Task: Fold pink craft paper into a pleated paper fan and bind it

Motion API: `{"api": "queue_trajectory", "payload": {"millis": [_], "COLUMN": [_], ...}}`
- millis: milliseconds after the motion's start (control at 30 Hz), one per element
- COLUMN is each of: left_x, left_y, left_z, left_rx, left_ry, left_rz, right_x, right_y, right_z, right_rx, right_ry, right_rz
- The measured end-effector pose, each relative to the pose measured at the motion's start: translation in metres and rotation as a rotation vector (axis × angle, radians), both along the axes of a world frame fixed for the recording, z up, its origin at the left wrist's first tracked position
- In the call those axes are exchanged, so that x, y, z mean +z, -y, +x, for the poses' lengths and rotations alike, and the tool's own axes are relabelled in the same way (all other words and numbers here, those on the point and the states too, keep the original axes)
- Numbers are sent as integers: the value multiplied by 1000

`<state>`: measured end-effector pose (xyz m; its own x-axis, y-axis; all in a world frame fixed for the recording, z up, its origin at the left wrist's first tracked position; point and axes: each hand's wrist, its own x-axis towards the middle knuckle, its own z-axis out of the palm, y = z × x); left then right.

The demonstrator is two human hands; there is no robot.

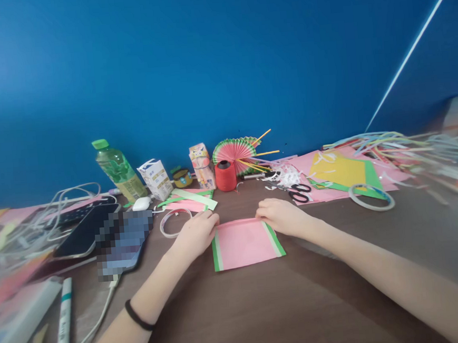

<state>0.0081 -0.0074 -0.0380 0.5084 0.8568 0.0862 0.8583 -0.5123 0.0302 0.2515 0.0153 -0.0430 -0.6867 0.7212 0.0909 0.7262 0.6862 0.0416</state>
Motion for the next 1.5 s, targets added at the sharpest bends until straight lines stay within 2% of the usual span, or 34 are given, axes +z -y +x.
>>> {"api": "queue_trajectory", "payload": {"millis": [267, 500, 667, 900, 1200, 1333, 1500], "left_x": [-6, 3, 7, 9, -7, -12, -16], "left_y": [1, 15, 26, 34, 43, 51, 53], "left_z": [2, 22, 41, 50, 63, 66, 65], "left_rx": [9, 58, 148, 250, 365, 348, 337], "left_ry": [-41, -207, -279, -297, -312, -308, -293], "left_rz": [28, 98, 68, 0, 54, 174, 195], "right_x": [-2, 0, -2, -2, -5, -4, -6], "right_y": [5, 14, 24, 37, 50, 52, 50], "right_z": [-1, -9, -20, -32, -42, -42, -40], "right_rx": [-36, -45, -144, -289, -301, -260, -285], "right_ry": [16, 120, 131, 152, 164, 128, 99], "right_rz": [29, 97, 106, 53, 41, 105, 105]}}
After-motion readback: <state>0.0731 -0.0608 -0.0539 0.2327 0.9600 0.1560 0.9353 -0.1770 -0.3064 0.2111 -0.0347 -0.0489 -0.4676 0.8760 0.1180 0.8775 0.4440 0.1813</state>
